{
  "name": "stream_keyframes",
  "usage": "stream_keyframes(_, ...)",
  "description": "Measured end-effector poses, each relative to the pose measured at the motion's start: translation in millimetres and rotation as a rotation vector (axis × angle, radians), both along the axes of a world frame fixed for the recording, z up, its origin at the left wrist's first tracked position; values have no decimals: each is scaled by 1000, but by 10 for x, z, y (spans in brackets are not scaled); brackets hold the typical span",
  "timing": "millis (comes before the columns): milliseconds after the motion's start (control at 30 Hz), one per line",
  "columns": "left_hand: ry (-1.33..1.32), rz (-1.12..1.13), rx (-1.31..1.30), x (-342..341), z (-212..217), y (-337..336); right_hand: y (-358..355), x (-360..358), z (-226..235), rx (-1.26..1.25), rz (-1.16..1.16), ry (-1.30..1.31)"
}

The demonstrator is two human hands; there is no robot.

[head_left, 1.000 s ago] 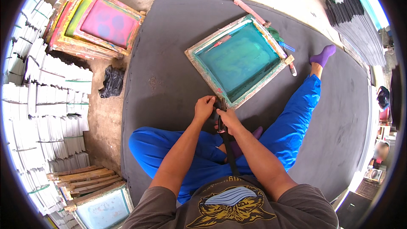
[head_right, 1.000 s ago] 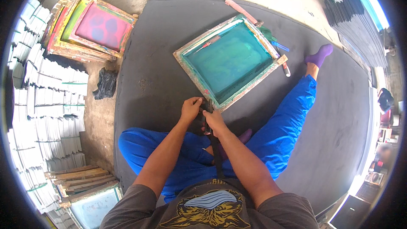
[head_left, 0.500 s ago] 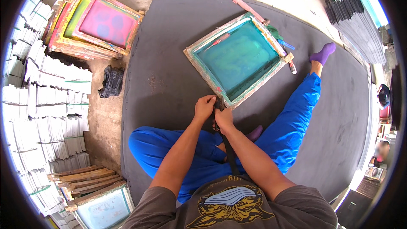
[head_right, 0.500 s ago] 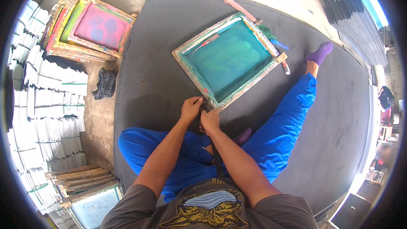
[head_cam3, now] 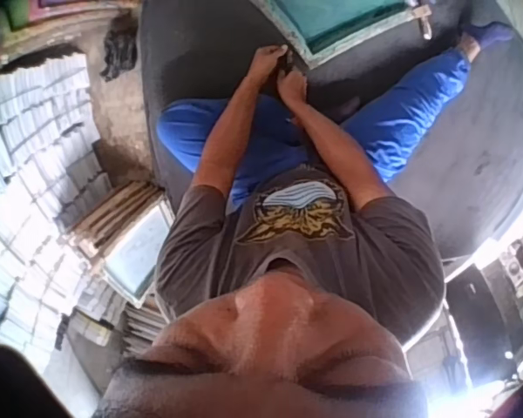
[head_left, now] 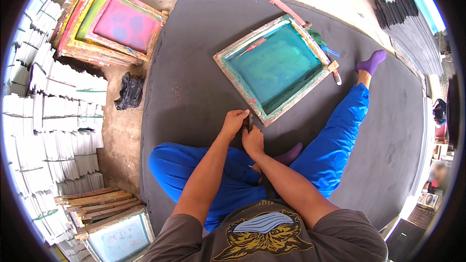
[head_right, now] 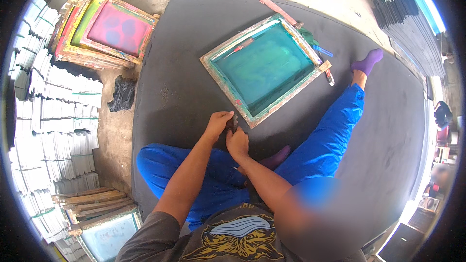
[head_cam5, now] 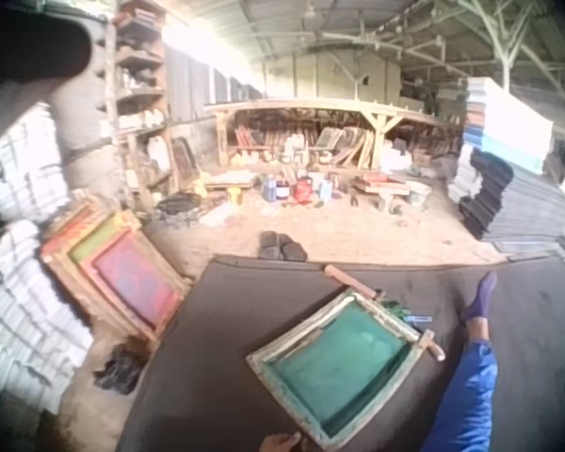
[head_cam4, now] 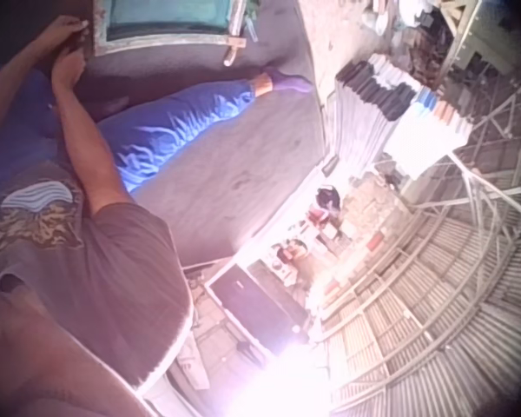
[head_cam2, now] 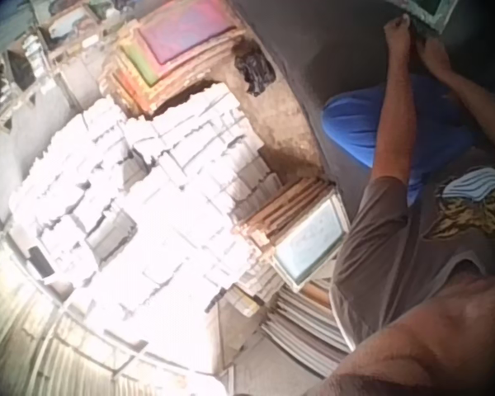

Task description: The person sits on the floor and uses pliers and a screwdriver to scrape and remove material from the edges of a green screen printing frame. The person works along the frame's perimeter, occasionally switching tools.

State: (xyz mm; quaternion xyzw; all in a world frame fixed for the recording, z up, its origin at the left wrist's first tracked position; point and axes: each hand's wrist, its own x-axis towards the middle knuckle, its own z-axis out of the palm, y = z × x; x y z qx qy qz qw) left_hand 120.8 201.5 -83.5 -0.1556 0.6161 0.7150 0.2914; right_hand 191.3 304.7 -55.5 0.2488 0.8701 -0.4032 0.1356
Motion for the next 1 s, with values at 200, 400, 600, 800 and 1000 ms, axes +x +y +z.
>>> stream_keyframes(200,-137,205,137,-102,213,-410,-10,-185,-9,-272,256,-26)
stream_keyframes(400,112,503,-323,-326,261,-896,-43,-634,544,-399,372,-24)
stream_keyframes(600,179,570,-722,-602,412,-1191,287,-1762,728,251,505,312)
stream_keyframes(800,191,559,-430,-543,70,-1009,731,-2762,146,544,666,605)
stream_keyframes(1000,159,549,-343,-531,193,-907,775,-3126,-67,658,899,693)
